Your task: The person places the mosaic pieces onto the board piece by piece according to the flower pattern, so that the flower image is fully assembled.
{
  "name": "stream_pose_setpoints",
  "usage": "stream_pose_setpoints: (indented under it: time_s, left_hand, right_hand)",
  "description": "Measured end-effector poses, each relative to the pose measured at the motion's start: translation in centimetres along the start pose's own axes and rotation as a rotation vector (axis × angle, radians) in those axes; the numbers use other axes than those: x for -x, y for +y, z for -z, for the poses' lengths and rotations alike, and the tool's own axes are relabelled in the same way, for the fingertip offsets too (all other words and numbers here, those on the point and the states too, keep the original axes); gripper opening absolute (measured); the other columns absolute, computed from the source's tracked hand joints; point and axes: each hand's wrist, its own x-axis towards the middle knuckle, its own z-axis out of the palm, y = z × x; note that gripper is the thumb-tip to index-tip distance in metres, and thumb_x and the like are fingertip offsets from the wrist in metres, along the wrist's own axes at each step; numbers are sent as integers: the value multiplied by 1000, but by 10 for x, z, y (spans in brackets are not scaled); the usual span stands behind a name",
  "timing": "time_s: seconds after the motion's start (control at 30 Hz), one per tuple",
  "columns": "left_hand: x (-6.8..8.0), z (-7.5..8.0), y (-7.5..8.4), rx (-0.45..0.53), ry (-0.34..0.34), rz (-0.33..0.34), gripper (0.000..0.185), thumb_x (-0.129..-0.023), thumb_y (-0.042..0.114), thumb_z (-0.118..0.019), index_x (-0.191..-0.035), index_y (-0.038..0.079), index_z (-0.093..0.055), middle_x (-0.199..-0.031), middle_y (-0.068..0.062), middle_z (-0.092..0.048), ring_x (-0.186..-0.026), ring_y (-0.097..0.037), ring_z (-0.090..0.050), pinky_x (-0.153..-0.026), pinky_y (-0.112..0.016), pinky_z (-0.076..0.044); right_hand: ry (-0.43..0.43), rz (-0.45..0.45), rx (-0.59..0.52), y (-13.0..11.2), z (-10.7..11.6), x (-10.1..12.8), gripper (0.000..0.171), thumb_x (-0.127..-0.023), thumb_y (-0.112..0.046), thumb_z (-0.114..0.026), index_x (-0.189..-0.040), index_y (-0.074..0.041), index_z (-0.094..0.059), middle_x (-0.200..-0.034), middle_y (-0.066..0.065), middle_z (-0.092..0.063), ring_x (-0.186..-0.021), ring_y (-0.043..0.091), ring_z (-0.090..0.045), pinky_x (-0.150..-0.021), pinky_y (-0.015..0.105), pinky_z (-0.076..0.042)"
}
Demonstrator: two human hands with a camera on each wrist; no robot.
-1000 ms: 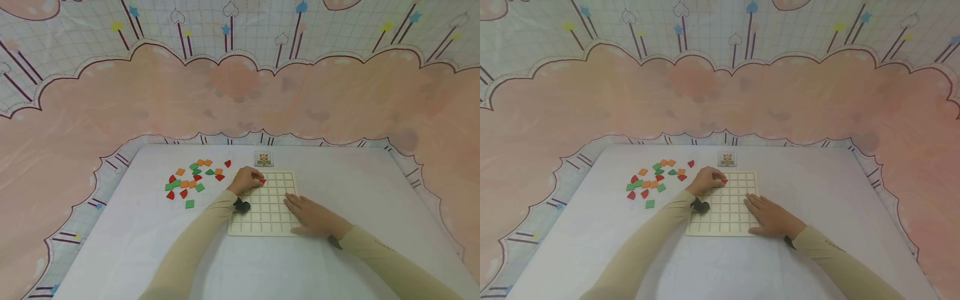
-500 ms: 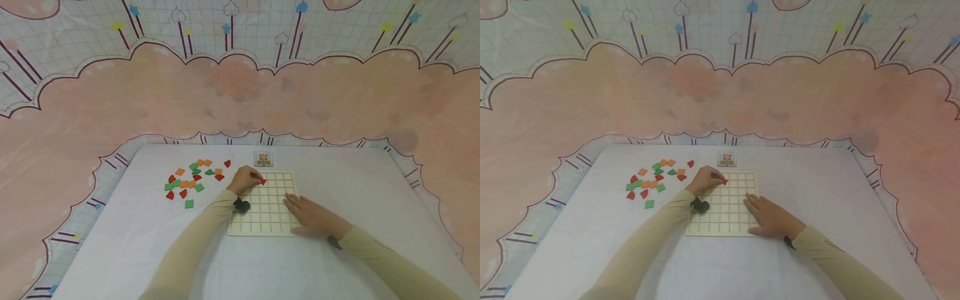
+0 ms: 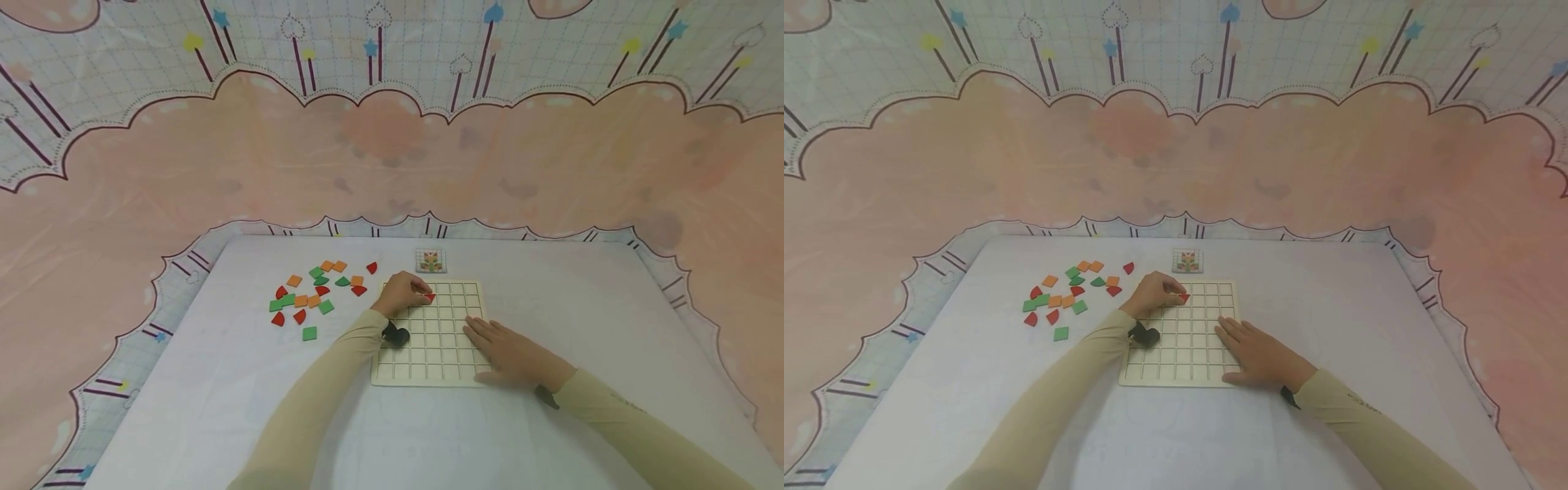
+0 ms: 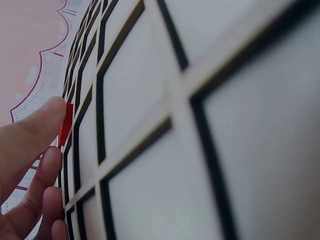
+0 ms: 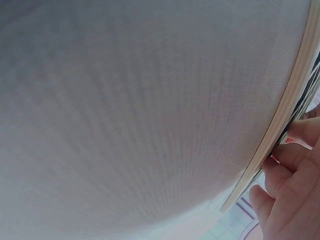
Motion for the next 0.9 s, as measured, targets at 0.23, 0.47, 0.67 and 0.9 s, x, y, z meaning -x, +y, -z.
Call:
stream_pose_setpoints:
  time_s: [0.23, 0.47, 0.67, 0.9]
  left_hand:
    - [-2, -5, 1, -58, 2, 3, 19, -73, 23, -80, -91, 17, -76, -90, 1, -73, -81, -14, -59, -72, -26, -48]
    - [-4, -8, -2, -70, 8, 2, 16, -74, 22, -79, -90, 18, -76, -89, 2, -72, -81, -13, -58, -72, -26, -47]
    - [-2, -6, -1, -61, 8, 8, 16, -75, 21, -79, -90, 17, -76, -93, 1, -72, -83, -14, -57, -74, -26, -47]
    - [-7, -3, -10, -17, -22, -26, 19, -74, 22, -80, -92, 17, -76, -99, 0, -71, -86, -14, -59, -77, -28, -49]
  right_hand:
    - [6, -1, 5, 1, -3, 1, 84, -90, -57, -49, -148, -3, -22, -157, 16, -18, -145, 30, -18, -116, 47, -22]
    - [5, -12, 27, 2, -4, 2, 85, -90, -60, -46, -149, -5, -21, -157, 13, -17, -145, 28, -18, -116, 44, -22]
    - [4, -8, 25, 1, -2, 2, 85, -90, -59, -47, -149, -5, -21, -157, 14, -17, -145, 28, -18, -116, 44, -23]
    - [8, -2, 13, 0, 0, 1, 85, -90, -58, -48, -149, -4, -21, -157, 14, -16, -145, 29, -18, -116, 46, -23]
